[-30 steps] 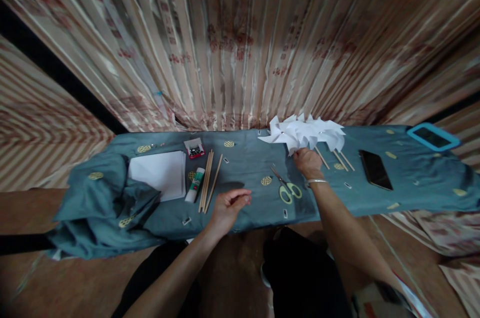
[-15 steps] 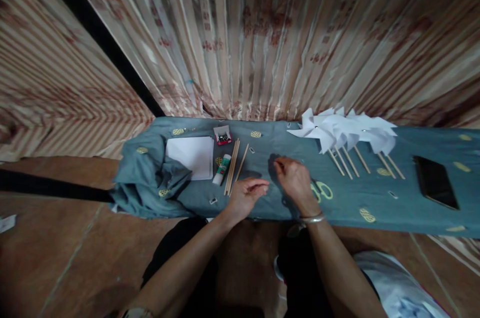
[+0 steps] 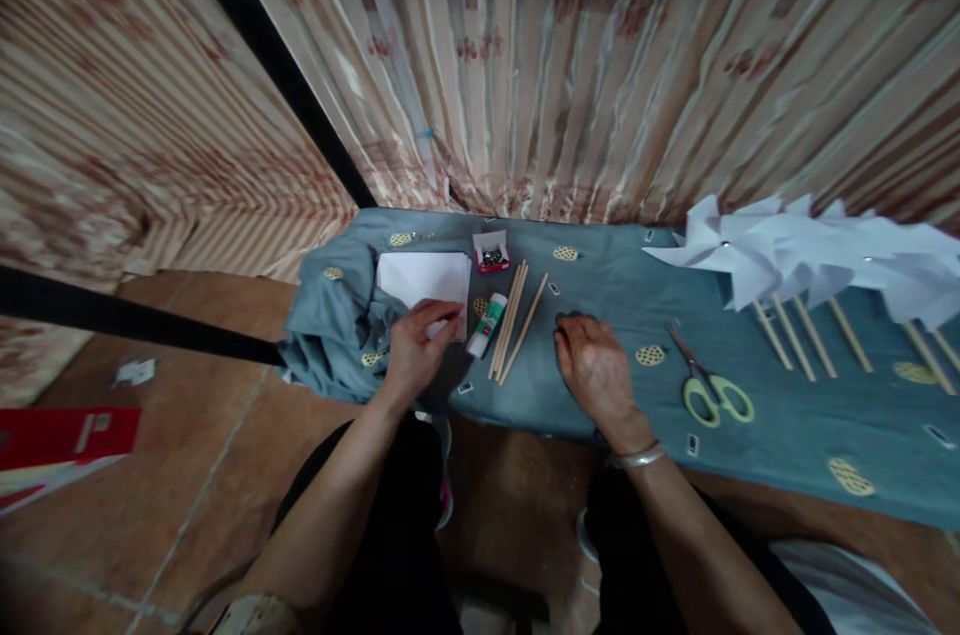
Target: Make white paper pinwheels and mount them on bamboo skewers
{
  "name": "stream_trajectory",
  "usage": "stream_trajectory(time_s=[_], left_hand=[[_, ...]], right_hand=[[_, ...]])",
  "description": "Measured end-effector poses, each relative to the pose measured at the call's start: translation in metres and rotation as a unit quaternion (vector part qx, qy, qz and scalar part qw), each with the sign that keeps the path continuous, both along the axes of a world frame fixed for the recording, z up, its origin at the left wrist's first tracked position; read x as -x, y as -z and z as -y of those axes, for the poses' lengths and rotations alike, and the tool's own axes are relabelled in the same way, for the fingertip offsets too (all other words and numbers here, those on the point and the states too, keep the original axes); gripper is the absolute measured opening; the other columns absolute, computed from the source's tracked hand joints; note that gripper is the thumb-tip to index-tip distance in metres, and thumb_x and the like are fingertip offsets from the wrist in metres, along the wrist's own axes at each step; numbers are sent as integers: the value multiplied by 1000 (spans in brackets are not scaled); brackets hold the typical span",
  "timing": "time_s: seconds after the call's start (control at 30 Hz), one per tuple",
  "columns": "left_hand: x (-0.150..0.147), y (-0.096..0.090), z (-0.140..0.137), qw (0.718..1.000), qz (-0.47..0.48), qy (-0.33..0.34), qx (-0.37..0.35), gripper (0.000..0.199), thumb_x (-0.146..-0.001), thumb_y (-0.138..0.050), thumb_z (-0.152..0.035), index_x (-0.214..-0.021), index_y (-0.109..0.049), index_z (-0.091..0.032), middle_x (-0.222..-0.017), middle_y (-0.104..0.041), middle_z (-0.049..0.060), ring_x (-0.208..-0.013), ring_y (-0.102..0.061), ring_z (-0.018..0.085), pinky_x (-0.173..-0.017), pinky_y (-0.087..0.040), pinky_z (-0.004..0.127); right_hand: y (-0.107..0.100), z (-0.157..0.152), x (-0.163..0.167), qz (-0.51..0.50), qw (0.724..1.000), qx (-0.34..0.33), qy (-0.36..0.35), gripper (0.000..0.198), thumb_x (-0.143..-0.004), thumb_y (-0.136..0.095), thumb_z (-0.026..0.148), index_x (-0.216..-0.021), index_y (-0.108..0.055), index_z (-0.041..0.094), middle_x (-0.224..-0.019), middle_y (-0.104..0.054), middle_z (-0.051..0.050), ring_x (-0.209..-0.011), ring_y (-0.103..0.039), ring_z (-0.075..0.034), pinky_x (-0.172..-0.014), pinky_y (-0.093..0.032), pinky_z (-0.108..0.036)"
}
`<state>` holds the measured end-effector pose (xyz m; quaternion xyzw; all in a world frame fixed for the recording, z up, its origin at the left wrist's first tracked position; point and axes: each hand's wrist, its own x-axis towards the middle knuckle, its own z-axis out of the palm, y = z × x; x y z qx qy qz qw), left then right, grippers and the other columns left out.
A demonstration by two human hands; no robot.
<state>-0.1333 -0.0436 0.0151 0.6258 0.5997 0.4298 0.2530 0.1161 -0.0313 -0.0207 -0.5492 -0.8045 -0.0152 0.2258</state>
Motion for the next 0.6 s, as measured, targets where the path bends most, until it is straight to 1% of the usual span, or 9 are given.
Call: stream_trajectory(time_s=[0.03,0.1,0.17,0.23,0.37,0.5,0.6], left_hand=[[11,2,-1,999,-43,-8,-15,20,-81,-66,-20,-100,-74,-21,-106,-71,7,-100,-64,20,-93,-51,37],[28,6,-2,993,-119,14,-15,25,-74,-74,-20,-99,-74,-21,-119,-67,9,-112,-58,25,-99,-48,42],[38,9,-3,985,-169,39,0,33,-71,-77,-20,-105,-72,-20,-126,-64,10,-118,-56,27,-102,-45,45],[41,12,-3,978,-201,53,22,37,-72,-76,-18,-108,-71,-18,-127,-63,11,-119,-55,28,-104,-44,46],[38,12,-3,970,-228,58,53,32,-75,-73,-16,-107,-72,-19,-126,-64,10,-119,-55,29,-101,-44,48],[38,12,-5,971,-223,68,58,27,-78,-71,-17,-105,-73,-18,-125,-65,11,-118,-56,29,-100,-44,46],[41,14,-6,971,-221,73,59,25,-79,-69,-18,-104,-74,-19,-123,-66,10,-115,-58,28,-99,-45,44]], right_hand=[[0,2,0,3,1000,-2,-5,31,-94,-44,27,-110,-65,13,-100,-70,-15,-93,-62,-28,-87,-50,-41],[-1,5,-1,3,1000,-2,-14,31,-94,-43,27,-112,-64,14,-101,-69,-14,-95,-61,-28,-87,-49,-41],[-1,6,-2,2,1000,-1,-20,31,-94,-42,27,-113,-63,13,-102,-69,-14,-96,-60,-28,-88,-48,-40],[-1,7,-2,5,1000,4,-23,32,-95,-42,26,-113,-63,12,-103,-68,-15,-97,-60,-28,-89,-48,-40],[-2,6,-1,16,1000,10,-18,33,-94,-42,25,-113,-64,9,-103,-69,-16,-95,-60,-29,-89,-48,-41],[-4,6,0,20,1000,2,-16,32,-94,-43,25,-111,-65,9,-102,-69,-16,-93,-60,-29,-88,-48,-40],[-4,6,0,17,1000,-1,-14,32,-94,-43,26,-112,-65,11,-101,-69,-15,-93,-60,-28,-88,-49,-40]])
